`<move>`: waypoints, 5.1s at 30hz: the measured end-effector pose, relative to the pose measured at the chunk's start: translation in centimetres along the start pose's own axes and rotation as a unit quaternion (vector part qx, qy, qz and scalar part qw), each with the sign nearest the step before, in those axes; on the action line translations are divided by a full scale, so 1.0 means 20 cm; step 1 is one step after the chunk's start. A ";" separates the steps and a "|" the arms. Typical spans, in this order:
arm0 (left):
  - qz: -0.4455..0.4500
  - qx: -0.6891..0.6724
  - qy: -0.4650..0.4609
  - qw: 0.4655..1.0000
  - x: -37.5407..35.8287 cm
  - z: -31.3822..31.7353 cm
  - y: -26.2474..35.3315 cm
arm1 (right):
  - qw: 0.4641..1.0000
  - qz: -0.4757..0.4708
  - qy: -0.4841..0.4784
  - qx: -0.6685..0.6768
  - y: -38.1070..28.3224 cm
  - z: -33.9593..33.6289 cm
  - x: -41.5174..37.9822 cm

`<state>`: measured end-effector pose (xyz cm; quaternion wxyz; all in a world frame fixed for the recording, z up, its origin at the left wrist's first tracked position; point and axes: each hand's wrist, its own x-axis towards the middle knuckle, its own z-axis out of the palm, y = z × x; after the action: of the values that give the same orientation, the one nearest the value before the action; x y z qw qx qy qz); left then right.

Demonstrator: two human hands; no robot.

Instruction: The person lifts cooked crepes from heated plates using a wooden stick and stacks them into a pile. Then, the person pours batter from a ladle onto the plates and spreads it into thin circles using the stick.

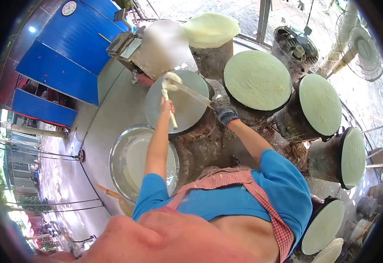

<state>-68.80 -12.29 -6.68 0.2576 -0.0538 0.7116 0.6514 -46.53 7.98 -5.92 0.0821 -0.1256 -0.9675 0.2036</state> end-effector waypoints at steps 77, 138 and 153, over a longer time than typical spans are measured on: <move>-0.173 -0.041 0.331 0.927 -1.56 -0.29 -0.46 | 0.827 -0.274 -0.411 0.268 0.42 0.70 1.27; -0.092 -0.285 0.101 0.949 -2.32 -0.92 -0.77 | 0.980 0.101 0.102 0.140 -0.27 0.30 -0.32; -0.185 -0.395 0.038 0.899 -2.03 -0.78 -0.78 | 0.983 0.046 -0.090 0.150 -0.14 0.32 -0.35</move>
<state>-32.01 -39.88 -2.79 0.3037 -0.3060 0.3826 0.8171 -41.73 1.16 -11.31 0.0025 -0.1378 -0.9226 0.3603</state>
